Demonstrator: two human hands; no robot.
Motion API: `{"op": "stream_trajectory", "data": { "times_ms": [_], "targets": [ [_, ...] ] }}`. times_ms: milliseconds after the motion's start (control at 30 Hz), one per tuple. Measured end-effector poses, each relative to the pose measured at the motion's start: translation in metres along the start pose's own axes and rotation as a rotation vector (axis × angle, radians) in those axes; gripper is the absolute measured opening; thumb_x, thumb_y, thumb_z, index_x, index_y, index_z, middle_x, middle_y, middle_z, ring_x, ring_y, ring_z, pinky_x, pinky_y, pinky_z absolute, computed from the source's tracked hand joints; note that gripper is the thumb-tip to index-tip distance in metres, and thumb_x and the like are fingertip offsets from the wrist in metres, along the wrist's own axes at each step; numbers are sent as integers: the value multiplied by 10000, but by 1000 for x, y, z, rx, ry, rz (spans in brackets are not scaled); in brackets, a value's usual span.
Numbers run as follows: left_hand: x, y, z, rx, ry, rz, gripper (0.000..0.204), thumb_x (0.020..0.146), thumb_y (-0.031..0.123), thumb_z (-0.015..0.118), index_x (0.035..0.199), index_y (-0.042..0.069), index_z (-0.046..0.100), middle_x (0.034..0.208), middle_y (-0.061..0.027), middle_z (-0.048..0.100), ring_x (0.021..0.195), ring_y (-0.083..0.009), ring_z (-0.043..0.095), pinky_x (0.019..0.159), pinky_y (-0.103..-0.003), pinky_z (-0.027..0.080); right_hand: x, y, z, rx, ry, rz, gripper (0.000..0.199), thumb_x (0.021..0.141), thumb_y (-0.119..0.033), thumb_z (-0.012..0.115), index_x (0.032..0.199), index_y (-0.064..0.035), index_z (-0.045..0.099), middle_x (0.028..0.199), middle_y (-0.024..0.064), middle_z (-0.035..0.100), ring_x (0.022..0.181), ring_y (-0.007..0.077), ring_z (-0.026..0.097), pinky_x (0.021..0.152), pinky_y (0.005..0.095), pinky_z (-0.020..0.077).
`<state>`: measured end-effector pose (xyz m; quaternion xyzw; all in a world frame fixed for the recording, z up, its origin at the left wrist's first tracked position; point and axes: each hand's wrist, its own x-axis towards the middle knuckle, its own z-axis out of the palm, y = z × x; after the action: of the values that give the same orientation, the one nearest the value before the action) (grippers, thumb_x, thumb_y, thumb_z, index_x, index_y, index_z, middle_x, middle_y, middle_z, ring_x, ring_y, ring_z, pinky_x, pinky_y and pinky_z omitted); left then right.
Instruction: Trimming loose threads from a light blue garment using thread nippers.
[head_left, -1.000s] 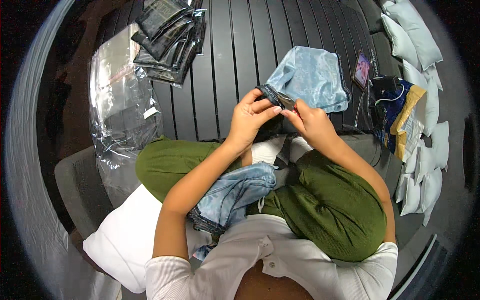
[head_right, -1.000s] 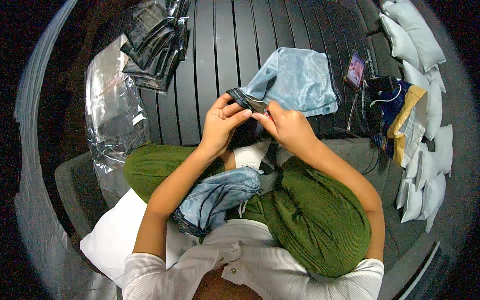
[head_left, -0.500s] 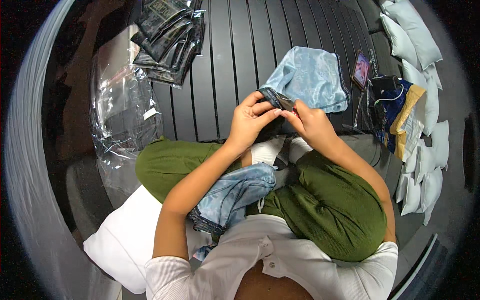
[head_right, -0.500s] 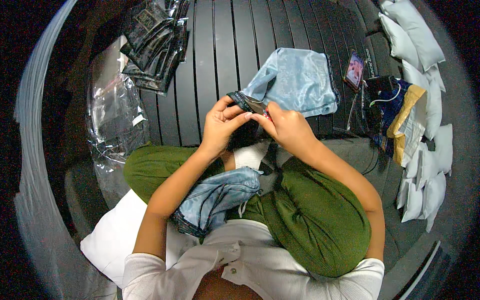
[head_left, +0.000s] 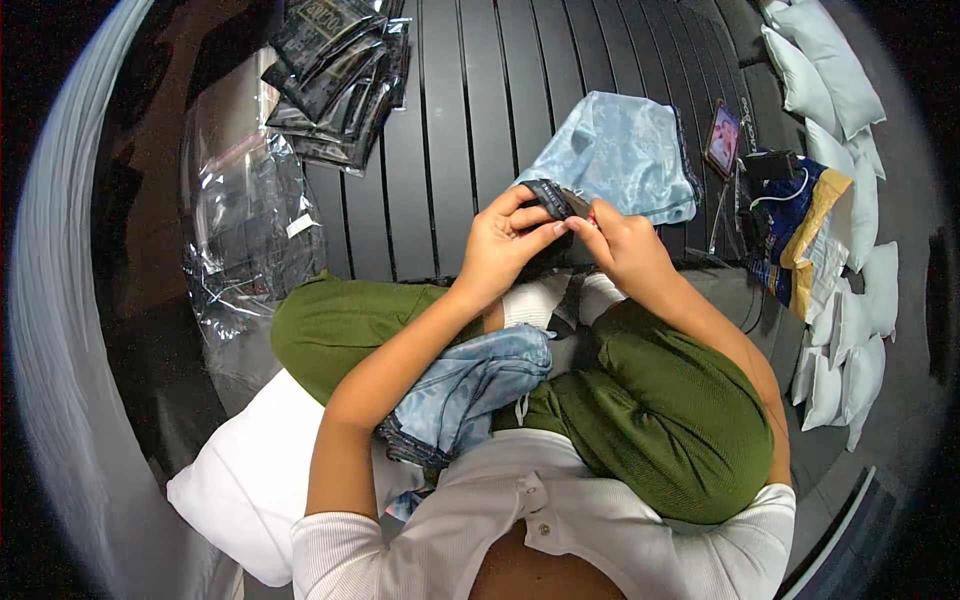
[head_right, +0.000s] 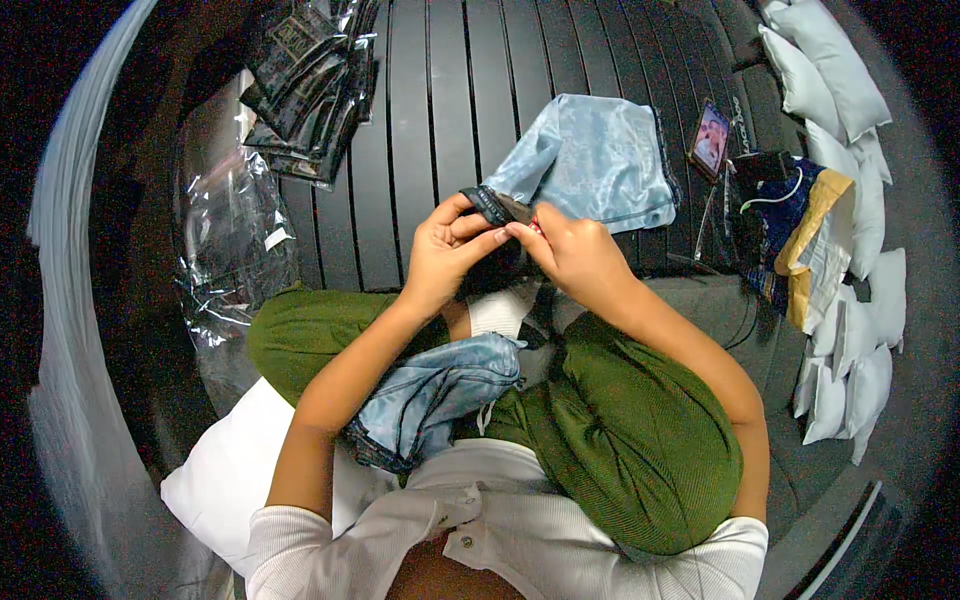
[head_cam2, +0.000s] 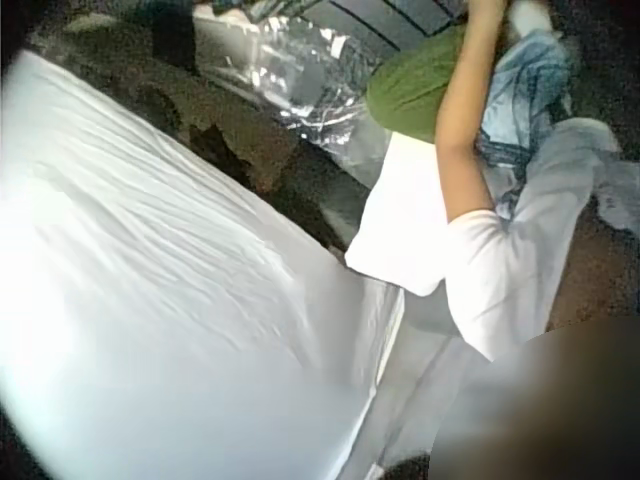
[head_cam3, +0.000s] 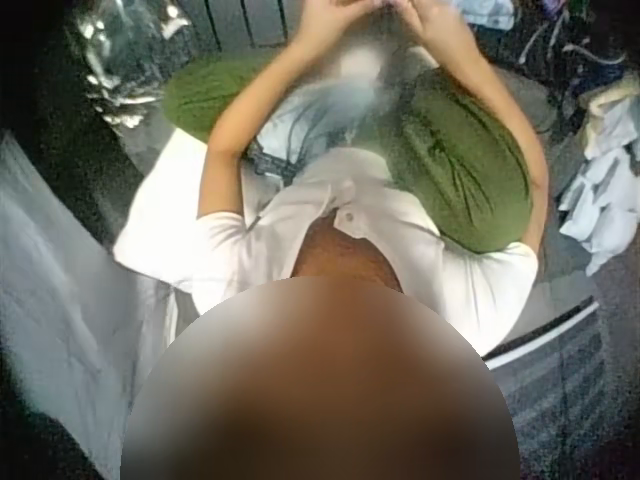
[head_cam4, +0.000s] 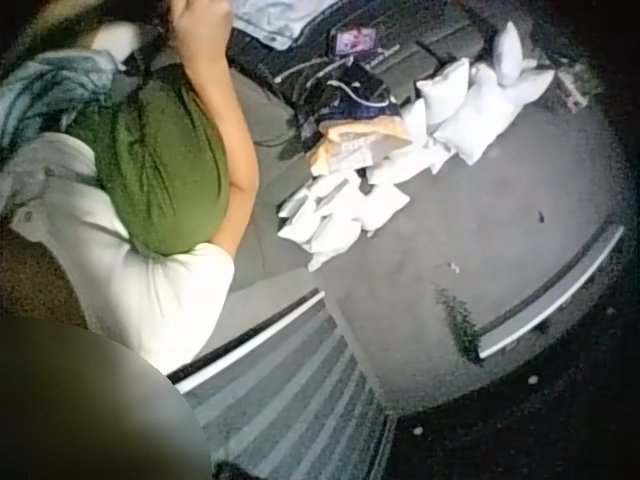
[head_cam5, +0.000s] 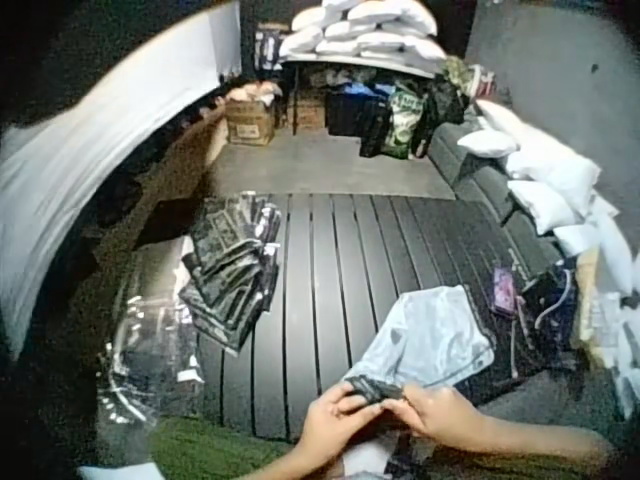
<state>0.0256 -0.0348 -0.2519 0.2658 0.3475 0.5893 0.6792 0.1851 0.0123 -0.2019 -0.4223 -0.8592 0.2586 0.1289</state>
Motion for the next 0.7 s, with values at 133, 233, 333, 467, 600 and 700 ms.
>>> {"op": "stream_trajectory", "data": {
  "times_ms": [133, 233, 333, 467, 600, 700],
  "targets": [
    [2, 3, 0, -34, 36, -1, 341, 762, -50, 597, 1077, -10, 474, 960, -93, 616, 868, -112, 574, 797, -226, 453, -1, 10, 0, 275, 45, 156, 312, 897, -312, 452, 782, -23, 469, 475, 110, 500, 347, 207, 480, 345, 305, 347],
    [4, 8, -2, -165, 21, 9, 418, 752, -77, 583, 1130, 1, 420, 991, -98, 599, 895, -132, 568, 814, -234, 444, 0, 19, -5, 869, 15, 574, 381, 923, -414, 329, 848, -62, 454, 479, 64, 492, 281, 125, 363, 289, 239, 283],
    [5, 16, -3, -332, -10, -48, 511, 752, -102, 552, 1196, 20, 330, 1067, -129, 556, 975, -153, 539, 857, -252, 419, 0, 27, -9, 1365, 153, 660, 316, 921, -395, 341, 841, -93, 393, 566, 84, 513, 282, 114, 342, 281, 220, 279],
    [5, 18, -4, -317, -5, -55, 505, 754, -97, 553, 1195, 21, 336, 1045, -129, 570, 948, -150, 553, 836, -253, 435, -2, 28, -10, 1149, 129, 531, 213, 855, -170, 479, 734, -102, 317, 659, 120, 527, 398, 146, 450, 375, 234, 379],
    [3, 16, -6, -245, -36, -89, 508, 756, -96, 551, 1200, 21, 334, 1009, -122, 591, 900, -142, 573, 799, -247, 455, 10, 10, -15, 1231, -82, 134, 225, 838, -129, 467, 681, -100, 310, 767, 199, 582, 715, 232, 566, 715, 347, 462],
    [3, 12, -5, -251, -54, -112, 516, 756, -95, 550, 1208, 20, 331, 1000, -119, 596, 890, -141, 578, 792, -247, 460, 18, -4, -17, 1426, -283, 156, 191, 869, -180, 461, 748, -87, 346, 1148, 274, 484, 1056, 302, 508, 945, 410, 357]
  ]
}}
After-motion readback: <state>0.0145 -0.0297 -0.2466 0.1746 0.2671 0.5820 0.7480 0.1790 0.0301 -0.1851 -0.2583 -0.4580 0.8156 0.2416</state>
